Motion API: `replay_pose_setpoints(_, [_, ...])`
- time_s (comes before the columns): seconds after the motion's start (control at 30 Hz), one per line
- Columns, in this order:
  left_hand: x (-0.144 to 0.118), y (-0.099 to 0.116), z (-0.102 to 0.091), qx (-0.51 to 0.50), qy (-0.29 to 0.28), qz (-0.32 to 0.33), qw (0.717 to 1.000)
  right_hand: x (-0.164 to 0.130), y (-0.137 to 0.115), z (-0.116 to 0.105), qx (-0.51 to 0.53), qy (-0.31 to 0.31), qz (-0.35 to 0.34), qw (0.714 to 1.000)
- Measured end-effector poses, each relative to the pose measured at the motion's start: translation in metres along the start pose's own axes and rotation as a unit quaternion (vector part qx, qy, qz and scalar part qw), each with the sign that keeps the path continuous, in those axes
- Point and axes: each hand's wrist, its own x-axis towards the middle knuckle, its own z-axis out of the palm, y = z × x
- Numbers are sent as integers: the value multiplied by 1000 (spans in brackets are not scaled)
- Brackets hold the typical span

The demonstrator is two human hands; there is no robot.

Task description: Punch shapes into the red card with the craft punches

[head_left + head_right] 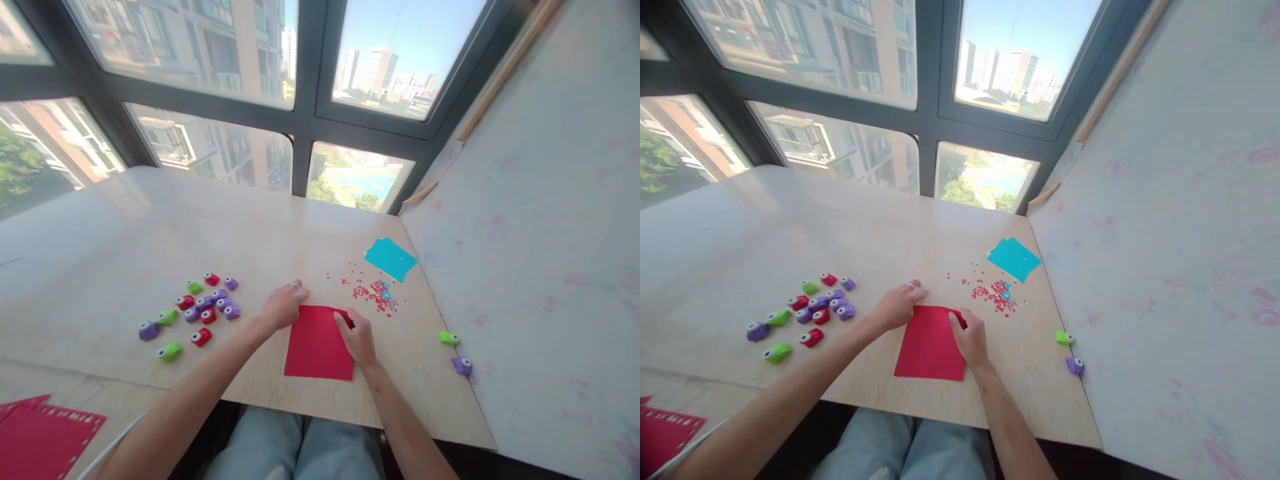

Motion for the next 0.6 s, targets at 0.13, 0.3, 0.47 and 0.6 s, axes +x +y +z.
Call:
replay_pose_setpoints(0.13, [37, 20, -10, -34, -45, 32, 998, 2, 2, 2, 6, -9, -1, 1000])
replay_pose_setpoints(0.3, [56, 52, -27, -174, 11, 32, 984, 4, 1, -1, 56, -16, 23, 998])
replay_pose_setpoints(0.47, [3, 80, -58, -375, 173, -83, 907, 5, -3, -2, 46, -8, 21, 999])
replay_pose_setpoints(0.6, [-88, 98, -78, -493, 108, -18, 863, 5, -3, -2, 35, -2, 19, 999])
